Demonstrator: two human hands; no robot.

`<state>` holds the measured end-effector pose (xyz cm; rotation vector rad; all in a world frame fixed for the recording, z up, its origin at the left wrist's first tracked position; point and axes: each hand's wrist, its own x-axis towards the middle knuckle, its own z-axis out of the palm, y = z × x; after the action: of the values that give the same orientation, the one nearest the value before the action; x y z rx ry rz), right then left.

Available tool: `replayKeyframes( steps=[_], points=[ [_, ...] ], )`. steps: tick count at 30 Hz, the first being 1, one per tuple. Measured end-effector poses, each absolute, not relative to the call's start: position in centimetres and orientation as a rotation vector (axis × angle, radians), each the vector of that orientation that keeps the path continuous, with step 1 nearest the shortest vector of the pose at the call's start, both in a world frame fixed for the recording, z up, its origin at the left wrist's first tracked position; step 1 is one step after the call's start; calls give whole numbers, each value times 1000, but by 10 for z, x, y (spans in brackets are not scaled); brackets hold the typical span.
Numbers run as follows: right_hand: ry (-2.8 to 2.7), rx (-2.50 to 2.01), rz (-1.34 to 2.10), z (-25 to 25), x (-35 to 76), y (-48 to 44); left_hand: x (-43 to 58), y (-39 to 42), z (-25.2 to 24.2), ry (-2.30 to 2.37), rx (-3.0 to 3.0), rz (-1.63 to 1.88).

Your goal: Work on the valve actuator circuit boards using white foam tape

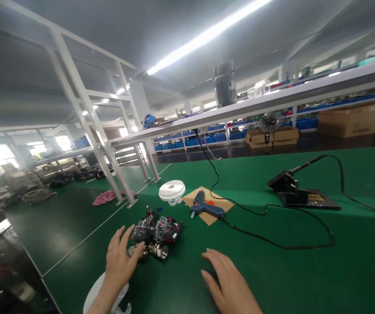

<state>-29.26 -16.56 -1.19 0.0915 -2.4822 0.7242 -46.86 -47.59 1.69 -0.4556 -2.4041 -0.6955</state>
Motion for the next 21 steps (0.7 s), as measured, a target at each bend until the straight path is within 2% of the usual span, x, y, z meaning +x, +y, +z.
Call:
replayKeyframes(
  steps=[2, 6, 10, 15, 21],
  points=[
    [-2553, 24, 889, 0, -334, -187, -499, -469, 18, -2471, -486, -706],
    [-2529, -27, 975, 18, -404, -239, -521, -454, 8, -2518, -453, -717],
    [-2444, -134, 1040, 21, -428, -275, -515, -450, 0, -2475, -385, -733],
    [-2389, -214, 1088, 16, -400, -271, -496, -449, -4, -2447, -455, -789],
    [-2415, -318, 1026, 5, -301, -224, -439, -424, -8, -2406, -732, -859]
  ],
)
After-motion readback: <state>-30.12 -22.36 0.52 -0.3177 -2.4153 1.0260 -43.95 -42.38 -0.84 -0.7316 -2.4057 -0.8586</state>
